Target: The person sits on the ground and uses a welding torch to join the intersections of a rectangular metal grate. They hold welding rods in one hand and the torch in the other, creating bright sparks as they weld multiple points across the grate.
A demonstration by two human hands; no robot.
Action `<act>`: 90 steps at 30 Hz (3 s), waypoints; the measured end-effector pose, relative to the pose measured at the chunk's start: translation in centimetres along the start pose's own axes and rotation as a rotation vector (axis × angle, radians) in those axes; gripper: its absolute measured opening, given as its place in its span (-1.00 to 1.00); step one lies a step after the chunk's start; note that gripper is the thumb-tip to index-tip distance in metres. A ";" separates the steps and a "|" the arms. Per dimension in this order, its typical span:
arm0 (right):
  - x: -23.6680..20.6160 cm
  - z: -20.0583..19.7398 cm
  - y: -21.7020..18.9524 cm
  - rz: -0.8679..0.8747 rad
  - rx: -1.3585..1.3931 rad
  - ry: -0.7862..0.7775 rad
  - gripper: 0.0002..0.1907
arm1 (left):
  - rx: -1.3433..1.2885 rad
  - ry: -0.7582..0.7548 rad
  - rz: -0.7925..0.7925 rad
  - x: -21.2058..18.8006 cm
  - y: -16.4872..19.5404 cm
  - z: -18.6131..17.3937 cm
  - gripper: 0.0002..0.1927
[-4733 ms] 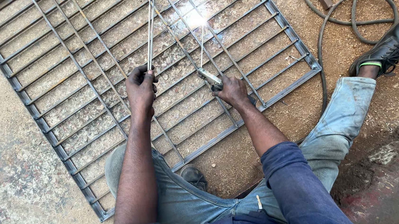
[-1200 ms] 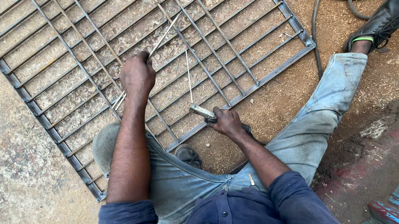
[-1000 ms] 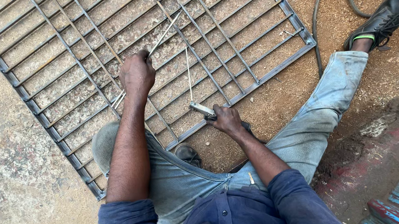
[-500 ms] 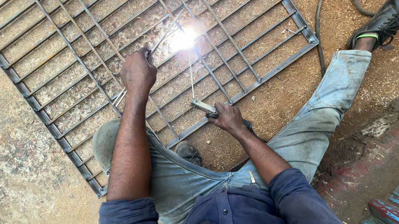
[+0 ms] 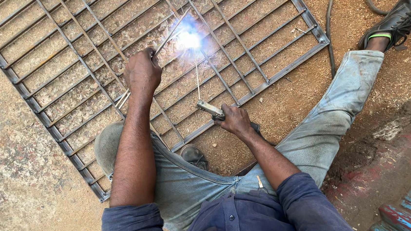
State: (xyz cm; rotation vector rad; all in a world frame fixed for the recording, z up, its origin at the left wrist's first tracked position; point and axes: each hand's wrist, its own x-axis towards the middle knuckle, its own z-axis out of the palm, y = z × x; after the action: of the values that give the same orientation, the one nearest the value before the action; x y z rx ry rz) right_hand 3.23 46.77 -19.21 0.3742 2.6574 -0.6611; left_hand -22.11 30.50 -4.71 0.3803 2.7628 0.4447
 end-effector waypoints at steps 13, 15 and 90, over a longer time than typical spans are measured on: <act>0.0 -0.4 -0.1 -0.006 0.032 0.026 -0.47 | 0.007 -0.005 0.000 -0.1 0.2 -0.2 -0.80; -0.1 -0.5 -0.2 -0.009 0.031 0.029 -0.48 | 0.005 -0.010 -0.005 0.0 0.1 -0.1 -0.79; 1.8 -4.0 1.2 0.120 0.026 0.041 -0.37 | 0.022 -0.082 -0.054 0.8 -0.7 1.5 -0.77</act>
State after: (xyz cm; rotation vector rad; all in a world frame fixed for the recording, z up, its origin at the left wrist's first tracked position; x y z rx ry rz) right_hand 0.89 50.07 -17.13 0.5548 2.6418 -0.6576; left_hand -22.43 30.54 -6.50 0.3206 2.6929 0.3770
